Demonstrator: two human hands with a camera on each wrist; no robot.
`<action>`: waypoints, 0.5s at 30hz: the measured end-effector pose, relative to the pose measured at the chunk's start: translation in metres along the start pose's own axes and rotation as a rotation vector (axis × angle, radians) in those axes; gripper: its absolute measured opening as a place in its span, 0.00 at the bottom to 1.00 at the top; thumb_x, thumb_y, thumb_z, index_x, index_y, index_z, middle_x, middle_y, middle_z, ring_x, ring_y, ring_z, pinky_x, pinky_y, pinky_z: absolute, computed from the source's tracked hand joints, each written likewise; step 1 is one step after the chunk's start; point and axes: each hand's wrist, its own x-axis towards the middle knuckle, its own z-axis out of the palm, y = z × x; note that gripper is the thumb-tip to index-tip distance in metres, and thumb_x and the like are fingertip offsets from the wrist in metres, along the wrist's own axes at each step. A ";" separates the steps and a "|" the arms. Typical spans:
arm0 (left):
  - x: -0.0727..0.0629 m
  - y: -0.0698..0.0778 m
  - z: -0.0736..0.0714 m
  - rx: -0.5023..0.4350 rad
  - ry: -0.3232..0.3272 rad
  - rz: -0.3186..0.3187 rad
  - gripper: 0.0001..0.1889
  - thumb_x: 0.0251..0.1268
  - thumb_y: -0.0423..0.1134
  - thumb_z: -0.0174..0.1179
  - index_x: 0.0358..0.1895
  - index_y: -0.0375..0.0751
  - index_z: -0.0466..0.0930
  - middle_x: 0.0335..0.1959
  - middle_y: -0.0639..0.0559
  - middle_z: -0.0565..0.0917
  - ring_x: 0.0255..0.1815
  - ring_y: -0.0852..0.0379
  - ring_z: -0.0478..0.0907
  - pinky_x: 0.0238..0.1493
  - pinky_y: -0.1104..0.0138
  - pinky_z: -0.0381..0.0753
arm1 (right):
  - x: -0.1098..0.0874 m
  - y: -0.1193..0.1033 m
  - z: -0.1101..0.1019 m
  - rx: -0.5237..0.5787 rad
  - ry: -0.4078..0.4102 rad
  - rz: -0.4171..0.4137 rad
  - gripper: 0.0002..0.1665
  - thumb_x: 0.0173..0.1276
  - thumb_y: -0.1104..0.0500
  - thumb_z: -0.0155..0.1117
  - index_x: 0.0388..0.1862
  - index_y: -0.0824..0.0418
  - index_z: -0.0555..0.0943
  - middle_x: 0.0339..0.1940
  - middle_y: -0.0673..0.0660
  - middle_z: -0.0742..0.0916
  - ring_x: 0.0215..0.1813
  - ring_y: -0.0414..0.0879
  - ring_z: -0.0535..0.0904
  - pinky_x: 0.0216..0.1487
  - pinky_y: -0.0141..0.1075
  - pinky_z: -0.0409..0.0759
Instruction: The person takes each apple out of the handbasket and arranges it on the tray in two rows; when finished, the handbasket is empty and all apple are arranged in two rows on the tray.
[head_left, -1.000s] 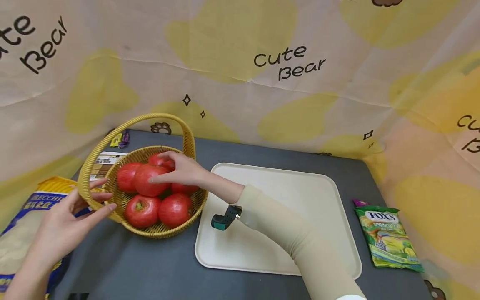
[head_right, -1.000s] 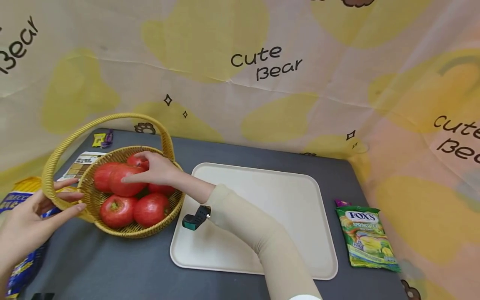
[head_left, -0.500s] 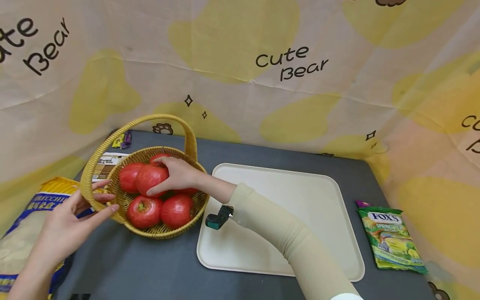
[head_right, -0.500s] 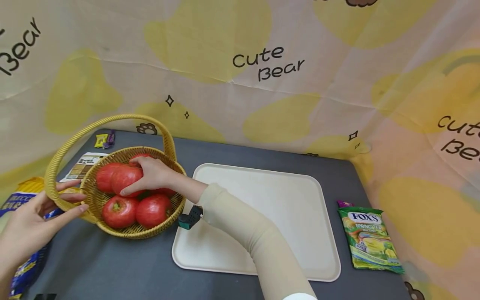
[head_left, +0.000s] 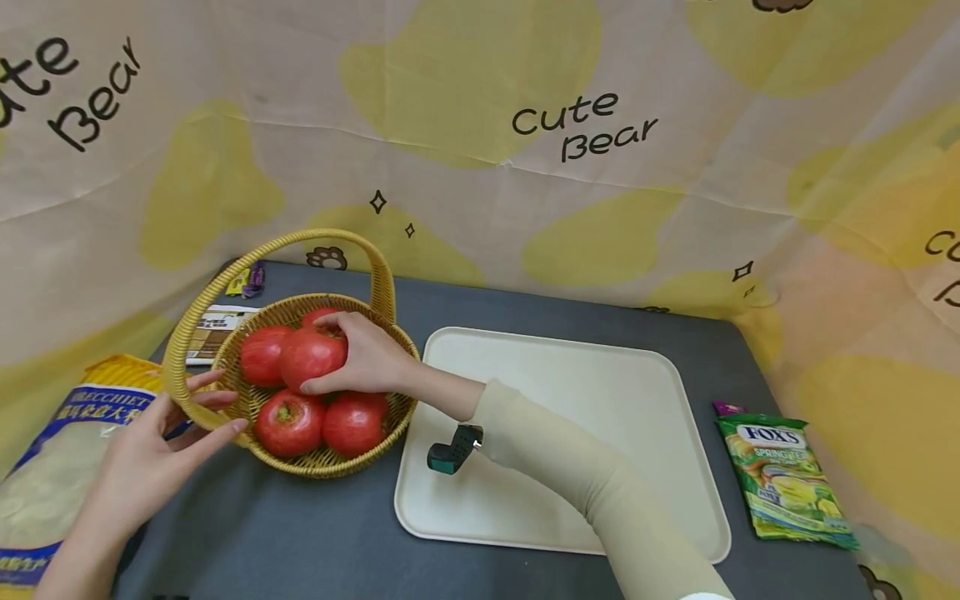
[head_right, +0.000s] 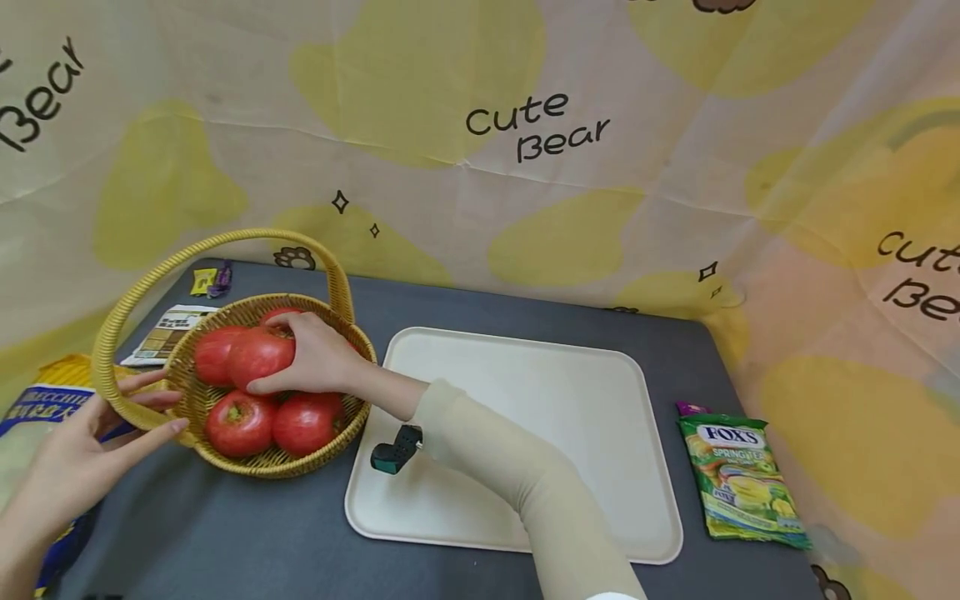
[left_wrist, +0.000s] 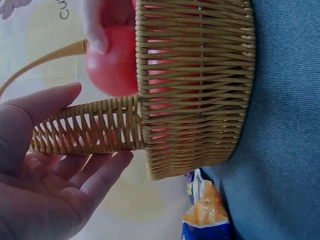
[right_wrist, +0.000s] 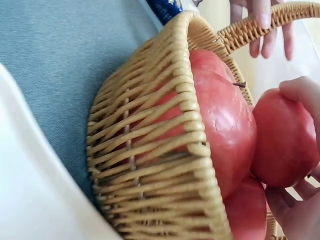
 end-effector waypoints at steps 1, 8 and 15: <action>0.000 -0.001 0.001 -0.007 -0.004 -0.001 0.30 0.57 0.32 0.70 0.64 0.46 0.71 0.44 0.77 0.80 0.49 0.83 0.72 0.40 0.86 0.73 | -0.003 0.001 -0.002 0.009 0.010 0.007 0.47 0.50 0.38 0.75 0.66 0.51 0.68 0.57 0.46 0.75 0.54 0.35 0.71 0.49 0.28 0.74; 0.002 -0.008 0.004 -0.051 -0.037 0.027 0.34 0.55 0.26 0.70 0.65 0.49 0.68 0.43 0.75 0.80 0.49 0.81 0.72 0.42 0.86 0.72 | -0.033 0.008 -0.028 0.119 0.071 0.061 0.46 0.49 0.41 0.76 0.65 0.49 0.68 0.57 0.48 0.74 0.54 0.40 0.71 0.47 0.34 0.78; 0.004 -0.015 0.007 -0.057 -0.065 0.050 0.35 0.52 0.24 0.70 0.63 0.46 0.67 0.42 0.76 0.81 0.46 0.80 0.75 0.41 0.85 0.73 | -0.065 0.030 -0.056 0.182 0.181 0.080 0.44 0.50 0.45 0.77 0.65 0.49 0.68 0.58 0.49 0.73 0.55 0.42 0.71 0.47 0.36 0.79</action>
